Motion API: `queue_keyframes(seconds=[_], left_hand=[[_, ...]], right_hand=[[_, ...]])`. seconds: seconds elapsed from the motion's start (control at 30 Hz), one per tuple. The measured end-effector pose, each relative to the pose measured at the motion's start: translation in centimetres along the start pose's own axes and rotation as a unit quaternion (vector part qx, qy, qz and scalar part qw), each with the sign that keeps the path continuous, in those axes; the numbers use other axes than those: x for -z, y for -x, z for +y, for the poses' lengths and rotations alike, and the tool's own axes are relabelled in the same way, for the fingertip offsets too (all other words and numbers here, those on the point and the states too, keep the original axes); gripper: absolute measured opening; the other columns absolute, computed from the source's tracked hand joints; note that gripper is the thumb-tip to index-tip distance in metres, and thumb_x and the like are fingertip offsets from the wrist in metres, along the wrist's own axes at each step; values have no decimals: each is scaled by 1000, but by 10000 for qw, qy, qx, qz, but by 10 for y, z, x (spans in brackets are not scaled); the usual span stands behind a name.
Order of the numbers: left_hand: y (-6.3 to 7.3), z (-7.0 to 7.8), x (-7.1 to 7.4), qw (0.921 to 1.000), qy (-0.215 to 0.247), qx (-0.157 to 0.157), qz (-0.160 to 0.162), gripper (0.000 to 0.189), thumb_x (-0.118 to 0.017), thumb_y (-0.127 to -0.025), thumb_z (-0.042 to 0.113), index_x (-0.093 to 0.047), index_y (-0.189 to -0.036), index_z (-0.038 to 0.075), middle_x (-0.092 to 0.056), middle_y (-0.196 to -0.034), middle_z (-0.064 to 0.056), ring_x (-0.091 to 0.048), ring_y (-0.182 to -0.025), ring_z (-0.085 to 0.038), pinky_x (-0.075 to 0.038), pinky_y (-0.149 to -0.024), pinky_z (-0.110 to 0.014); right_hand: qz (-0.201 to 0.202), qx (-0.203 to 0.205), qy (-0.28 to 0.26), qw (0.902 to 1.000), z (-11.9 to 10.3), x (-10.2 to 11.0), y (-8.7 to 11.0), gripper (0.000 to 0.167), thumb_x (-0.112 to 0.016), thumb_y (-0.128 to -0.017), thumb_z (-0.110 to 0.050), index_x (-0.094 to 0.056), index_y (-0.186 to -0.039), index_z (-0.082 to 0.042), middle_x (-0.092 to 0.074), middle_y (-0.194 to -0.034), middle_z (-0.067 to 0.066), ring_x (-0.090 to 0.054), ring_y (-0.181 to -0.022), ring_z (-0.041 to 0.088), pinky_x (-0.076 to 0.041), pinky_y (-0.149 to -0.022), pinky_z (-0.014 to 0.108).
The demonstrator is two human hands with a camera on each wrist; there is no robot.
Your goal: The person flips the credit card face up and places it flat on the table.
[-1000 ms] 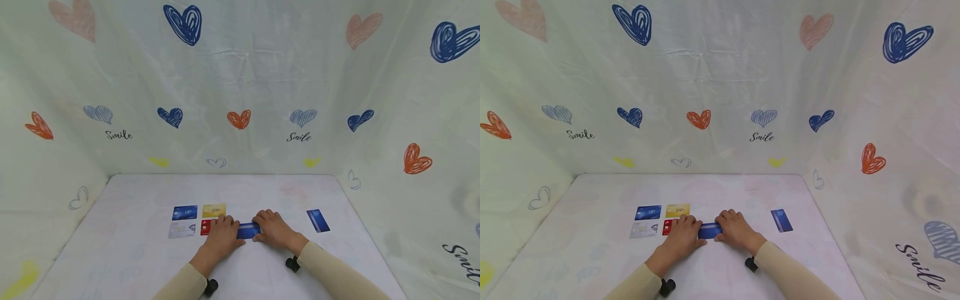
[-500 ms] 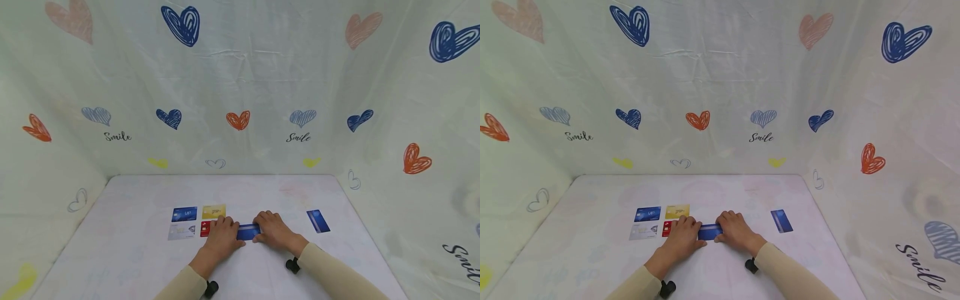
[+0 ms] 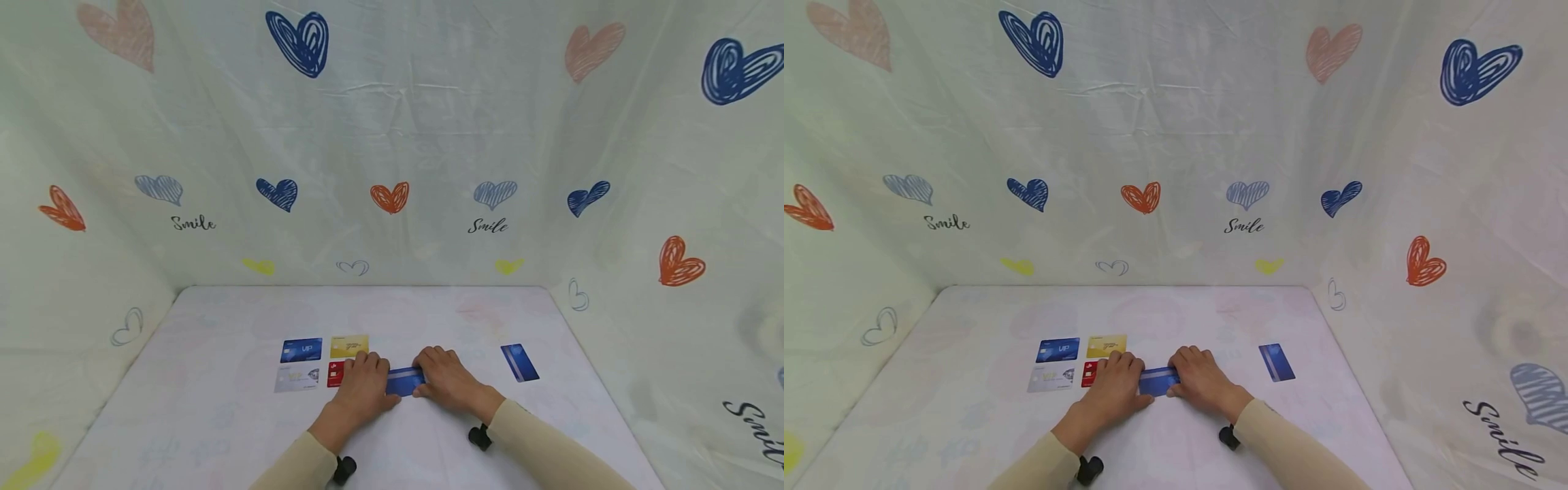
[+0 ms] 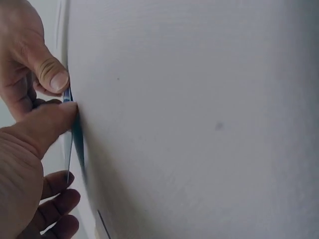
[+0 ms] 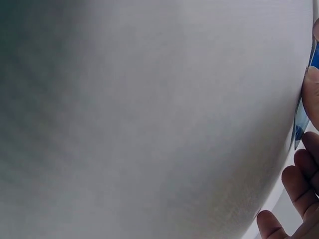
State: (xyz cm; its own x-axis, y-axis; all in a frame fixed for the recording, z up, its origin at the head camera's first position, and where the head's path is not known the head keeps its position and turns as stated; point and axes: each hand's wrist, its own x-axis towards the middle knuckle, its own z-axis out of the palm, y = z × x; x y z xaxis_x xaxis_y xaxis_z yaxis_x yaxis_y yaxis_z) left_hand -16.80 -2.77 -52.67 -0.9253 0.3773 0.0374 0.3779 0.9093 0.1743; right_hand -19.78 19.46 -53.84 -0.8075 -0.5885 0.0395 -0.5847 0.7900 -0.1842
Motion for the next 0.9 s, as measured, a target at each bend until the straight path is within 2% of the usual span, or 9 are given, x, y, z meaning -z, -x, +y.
queue_keyframes(seconds=[0.23,0.4,0.63,0.9], left_hand=[[-1,-4,-1,9997,-162,-83,139,69,-87,-81,55,-66,-127,8,-65,-120,-9,-52,-112,-29,-46,-102,-52],[0,-8,0,9994,-133,-122,290,67,-86,-82,55,-67,-127,9,-66,-120,-7,-52,-112,-28,-46,-101,-52],[3,-8,8,9994,52,-125,323,66,-84,-84,53,-65,-132,11,-65,-127,-8,-51,-117,-29,-45,-105,-52],[1,-4,19,9979,78,-318,559,65,-82,-86,55,-65,-132,13,-66,-129,-5,-52,-120,-27,-45,-109,-52]], right_hand=[[75,104,108,9999,-2,2,0,50,-78,-95,-46,-62,-130,-14,-61,-125,-1,-54,-111,17,-48,-94,43],[-21,16,6,10000,-5,6,1,58,-79,-94,-47,-60,-136,-12,-59,-132,2,-53,-117,19,-50,-100,46],[97,112,34,9999,-3,5,2,60,-80,-93,-45,-60,-137,-10,-59,-133,4,-54,-118,21,-51,-101,46],[291,309,65,9991,-5,5,1,58,-81,-92,-45,-62,-134,-10,-60,-129,2,-55,-113,18,-53,-98,41]])
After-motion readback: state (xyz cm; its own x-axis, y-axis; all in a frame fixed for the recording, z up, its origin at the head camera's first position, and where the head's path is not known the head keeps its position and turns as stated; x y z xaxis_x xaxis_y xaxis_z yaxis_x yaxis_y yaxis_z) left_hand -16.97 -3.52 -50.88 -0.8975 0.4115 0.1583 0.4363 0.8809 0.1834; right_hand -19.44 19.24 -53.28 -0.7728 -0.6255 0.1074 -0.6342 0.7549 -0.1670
